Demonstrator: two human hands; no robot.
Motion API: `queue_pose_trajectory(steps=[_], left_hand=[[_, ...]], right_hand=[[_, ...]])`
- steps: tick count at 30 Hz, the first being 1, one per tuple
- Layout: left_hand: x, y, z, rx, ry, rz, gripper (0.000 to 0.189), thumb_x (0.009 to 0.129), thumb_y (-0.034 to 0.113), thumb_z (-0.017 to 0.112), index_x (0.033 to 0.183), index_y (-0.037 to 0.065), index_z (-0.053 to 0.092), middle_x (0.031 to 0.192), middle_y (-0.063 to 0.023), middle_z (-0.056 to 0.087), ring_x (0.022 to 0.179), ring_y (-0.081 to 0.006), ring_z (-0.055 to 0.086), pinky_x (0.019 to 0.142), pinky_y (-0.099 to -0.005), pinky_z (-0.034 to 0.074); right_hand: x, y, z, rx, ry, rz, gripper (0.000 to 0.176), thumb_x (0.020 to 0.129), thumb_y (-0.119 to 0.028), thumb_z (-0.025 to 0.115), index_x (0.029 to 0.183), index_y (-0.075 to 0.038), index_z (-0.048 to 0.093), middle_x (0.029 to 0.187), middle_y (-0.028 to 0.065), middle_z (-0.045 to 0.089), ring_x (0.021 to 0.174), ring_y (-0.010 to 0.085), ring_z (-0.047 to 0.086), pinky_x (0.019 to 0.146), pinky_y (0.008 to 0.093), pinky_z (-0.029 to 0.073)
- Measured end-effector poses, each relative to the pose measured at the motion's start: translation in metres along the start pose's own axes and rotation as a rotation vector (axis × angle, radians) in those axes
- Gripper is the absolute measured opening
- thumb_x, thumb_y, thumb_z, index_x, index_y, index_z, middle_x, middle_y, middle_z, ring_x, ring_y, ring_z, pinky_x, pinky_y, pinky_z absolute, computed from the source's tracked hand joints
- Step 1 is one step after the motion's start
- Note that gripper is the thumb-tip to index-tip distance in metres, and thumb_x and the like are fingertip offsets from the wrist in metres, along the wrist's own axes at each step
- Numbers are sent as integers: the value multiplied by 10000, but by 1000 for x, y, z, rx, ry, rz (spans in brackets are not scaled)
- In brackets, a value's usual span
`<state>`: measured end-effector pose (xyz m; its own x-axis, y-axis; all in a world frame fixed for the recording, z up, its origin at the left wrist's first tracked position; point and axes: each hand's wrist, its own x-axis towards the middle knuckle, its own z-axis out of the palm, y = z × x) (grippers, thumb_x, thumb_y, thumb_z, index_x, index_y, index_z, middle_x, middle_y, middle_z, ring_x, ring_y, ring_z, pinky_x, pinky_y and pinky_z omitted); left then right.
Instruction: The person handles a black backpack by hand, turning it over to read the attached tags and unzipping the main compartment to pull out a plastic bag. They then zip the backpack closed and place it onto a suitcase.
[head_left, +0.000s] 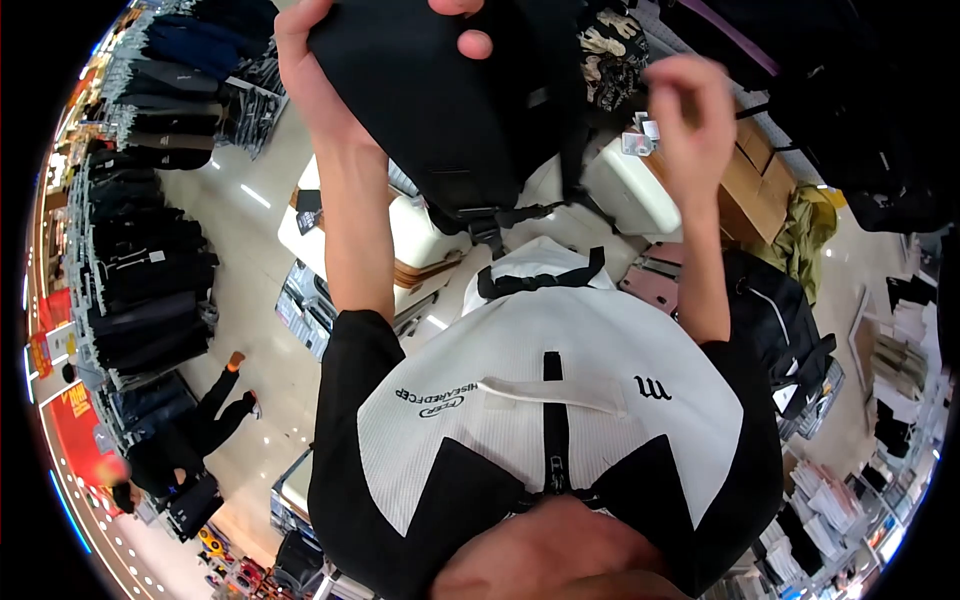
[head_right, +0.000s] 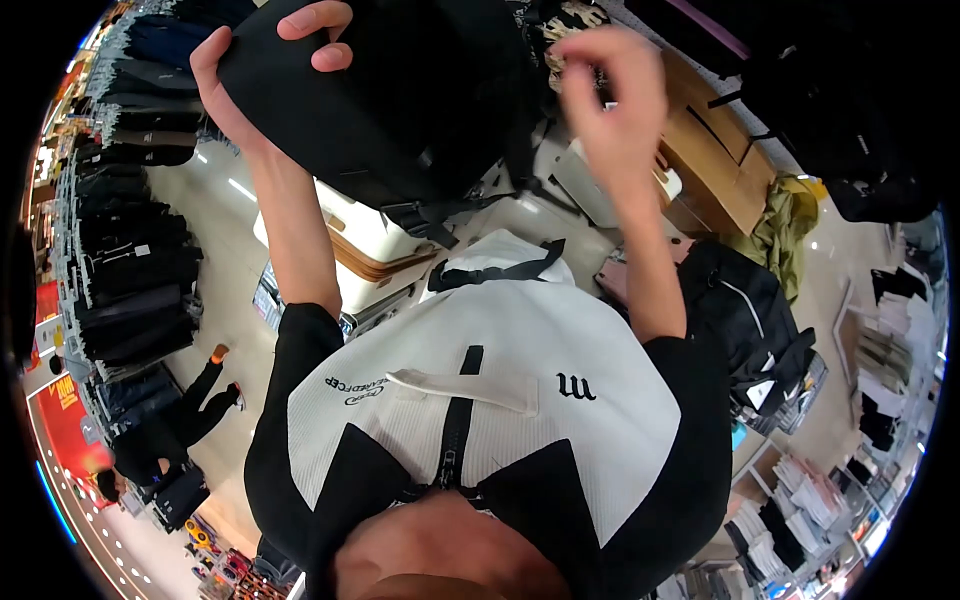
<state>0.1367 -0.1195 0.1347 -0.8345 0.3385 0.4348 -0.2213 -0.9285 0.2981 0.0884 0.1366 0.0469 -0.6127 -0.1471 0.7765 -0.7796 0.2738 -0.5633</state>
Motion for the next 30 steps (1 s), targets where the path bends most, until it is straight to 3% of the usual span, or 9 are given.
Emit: queue_pose_trajectory(steps=[2,3,7,10,13,18,21,25,30], left_hand=[[1,-7,8,-25,11,7,729,852,314,540,1387,-109,281,1147,-103,494,960,-253,538,812,-490,491],[2,-6,5,-24,-19,1,726,853,314,539,1386,-108,282,1146,-103,491,961,-253,537,817,-490,491],[2,-2,-12,-2,-117,-20,715,859,314,536,1381,-105,286,1143,-102,481,960,-256,533,831,-493,491],[-5,-3,-16,26,-114,-31,722,862,331,521,1383,-111,285,1125,-105,480,940,-262,537,824,-499,496],[-13,1,-30,49,-150,-55,737,864,353,507,1390,-113,285,1105,-112,485,911,-273,544,816,-504,499],[-35,3,-34,31,-134,-122,763,860,375,507,1406,-104,275,1075,-132,487,867,-297,550,800,-512,504],[-51,10,-44,26,-136,-130,788,854,375,519,1419,-103,251,1037,-142,487,830,-304,558,786,-513,509],[-72,14,-48,-10,-154,-145,823,849,367,531,1437,-112,211,985,-162,489,783,-317,574,776,-518,524],[-87,10,-43,-44,-67,-173,796,860,374,543,1414,-124,263,1017,-180,526,838,-325,604,805,-498,536]], right_hand=[[-25,-29,14,313,-415,180,184,830,25,572,954,-51,684,982,62,659,859,185,615,777,291,492],[-35,-28,26,336,-598,98,201,877,19,546,1038,-8,663,1115,113,657,1012,245,629,874,323,493],[-83,-10,79,352,-660,348,377,848,10,561,1218,-54,601,1311,111,579,1150,285,591,946,343,484],[-98,-13,102,25,-710,-70,545,810,-10,607,1342,-51,500,1329,132,527,1182,303,539,978,339,458],[-115,2,126,-78,-872,-155,663,768,-55,659,1396,-50,443,1252,142,516,1179,312,489,1017,340,414],[-139,17,162,-255,-886,-280,568,719,-106,708,1261,-68,543,1160,134,556,1146,291,499,1002,359,404],[-137,26,153,-209,-1303,-44,554,707,-114,725,1234,-69,559,1062,114,624,1114,275,543,973,390,427],[-137,34,140,-282,-1316,-262,429,694,-128,750,1107,-69,653,1016,116,652,1022,293,598,870,392,492],[-147,32,115,-246,-1397,-181,359,679,-128,770,1019,-83,665,901,88,669,905,287,645,778,391,528]])
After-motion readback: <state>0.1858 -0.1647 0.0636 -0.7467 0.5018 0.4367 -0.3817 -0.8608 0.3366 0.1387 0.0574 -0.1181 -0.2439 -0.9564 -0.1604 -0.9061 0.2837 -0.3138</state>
